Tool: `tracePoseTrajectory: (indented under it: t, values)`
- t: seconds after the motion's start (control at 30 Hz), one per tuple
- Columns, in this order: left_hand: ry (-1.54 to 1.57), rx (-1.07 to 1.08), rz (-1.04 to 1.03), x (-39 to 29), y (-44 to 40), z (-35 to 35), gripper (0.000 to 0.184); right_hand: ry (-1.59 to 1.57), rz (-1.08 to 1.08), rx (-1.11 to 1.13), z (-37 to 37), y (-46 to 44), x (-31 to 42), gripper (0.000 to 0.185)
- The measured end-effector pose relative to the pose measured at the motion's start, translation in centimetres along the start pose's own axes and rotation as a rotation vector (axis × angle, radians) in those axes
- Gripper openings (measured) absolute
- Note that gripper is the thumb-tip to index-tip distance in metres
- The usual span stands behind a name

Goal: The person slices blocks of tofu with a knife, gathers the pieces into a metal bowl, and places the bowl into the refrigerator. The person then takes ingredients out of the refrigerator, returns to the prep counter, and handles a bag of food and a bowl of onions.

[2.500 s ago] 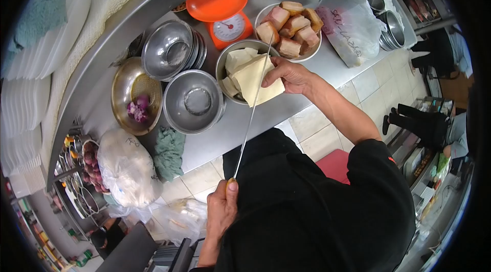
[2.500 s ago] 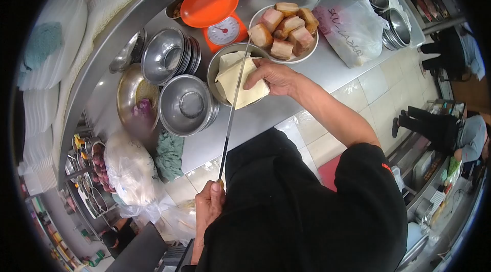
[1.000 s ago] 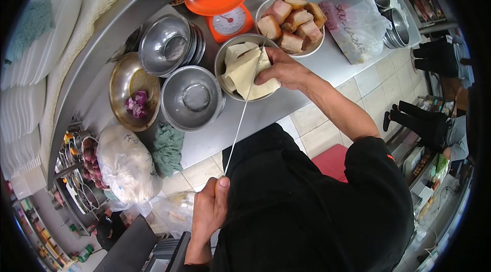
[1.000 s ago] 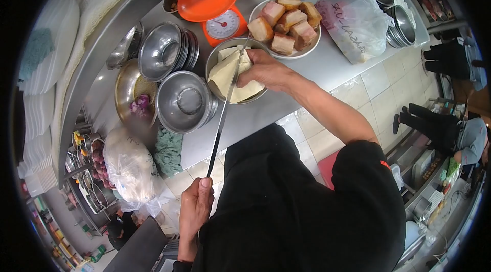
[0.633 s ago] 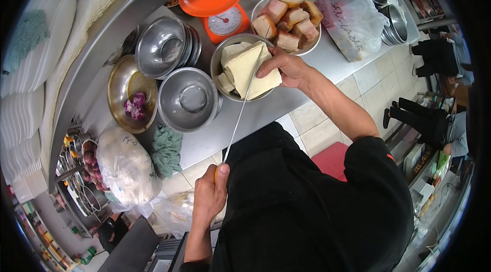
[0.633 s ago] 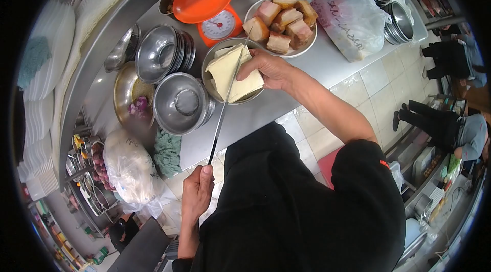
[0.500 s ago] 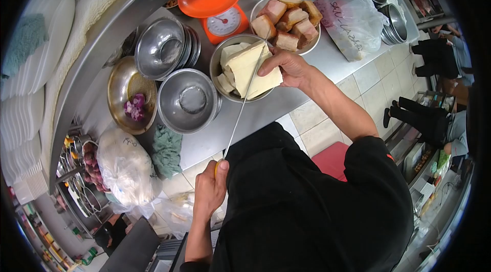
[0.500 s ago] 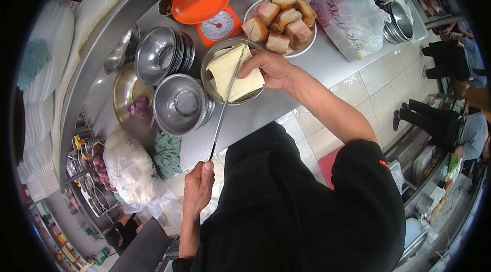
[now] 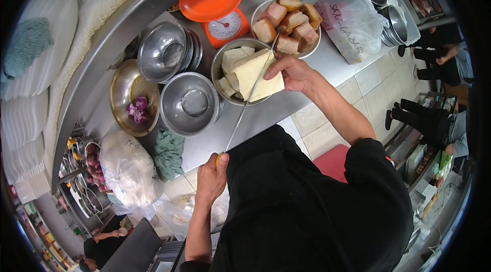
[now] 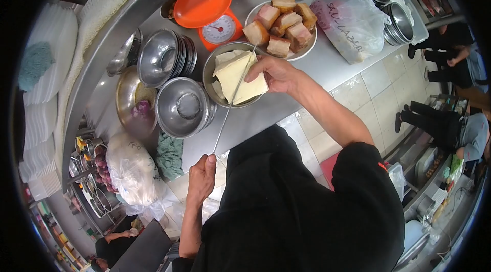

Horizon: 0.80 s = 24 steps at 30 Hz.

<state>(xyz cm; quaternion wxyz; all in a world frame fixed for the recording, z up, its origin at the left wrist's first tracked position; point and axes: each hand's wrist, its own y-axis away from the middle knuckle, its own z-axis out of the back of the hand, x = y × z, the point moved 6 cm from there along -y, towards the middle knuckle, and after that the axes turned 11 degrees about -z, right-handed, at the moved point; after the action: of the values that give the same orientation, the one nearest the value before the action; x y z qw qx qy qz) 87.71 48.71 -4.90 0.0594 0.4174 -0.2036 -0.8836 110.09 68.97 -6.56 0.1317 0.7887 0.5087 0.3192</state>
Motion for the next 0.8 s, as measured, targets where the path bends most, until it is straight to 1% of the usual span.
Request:
tracePoseTrajectory:
  t: [0.13, 0.23, 0.53, 0.63, 0.73, 0.8]
  values:
    - [-0.106, -0.012, -0.015, -0.6, -0.3, 0.5, 0.057, -0.032, -0.021, 0.000, 0.7, -0.1, -0.4, 0.052]
    - [-0.075, -0.017, -0.002, -1.4, -0.1, 1.4, 0.056, -0.119, -0.038, 0.017, 2.0, -0.8, -0.9, 0.053]
    - [-0.059, -0.060, -0.064, -1.7, 0.4, 3.1, 0.054, -0.138, 0.029, 0.019, 2.0, -0.8, -1.4, 0.056]
    - [-0.018, -0.056, -0.050, -1.5, 0.9, 3.4, 0.052, -0.188, 0.057, 0.039, 1.9, -1.0, -1.5, 0.056]
    - [0.077, -0.088, -0.030, -1.2, 1.6, 3.3, 0.052, -0.186, 0.135, -0.004, 1.8, -1.0, -1.6, 0.050]
    - [0.248, -0.132, -0.018, -1.4, 1.9, 2.7, 0.054, -0.293, 0.208, -0.022, 1.0, -1.0, -1.6, 0.044]
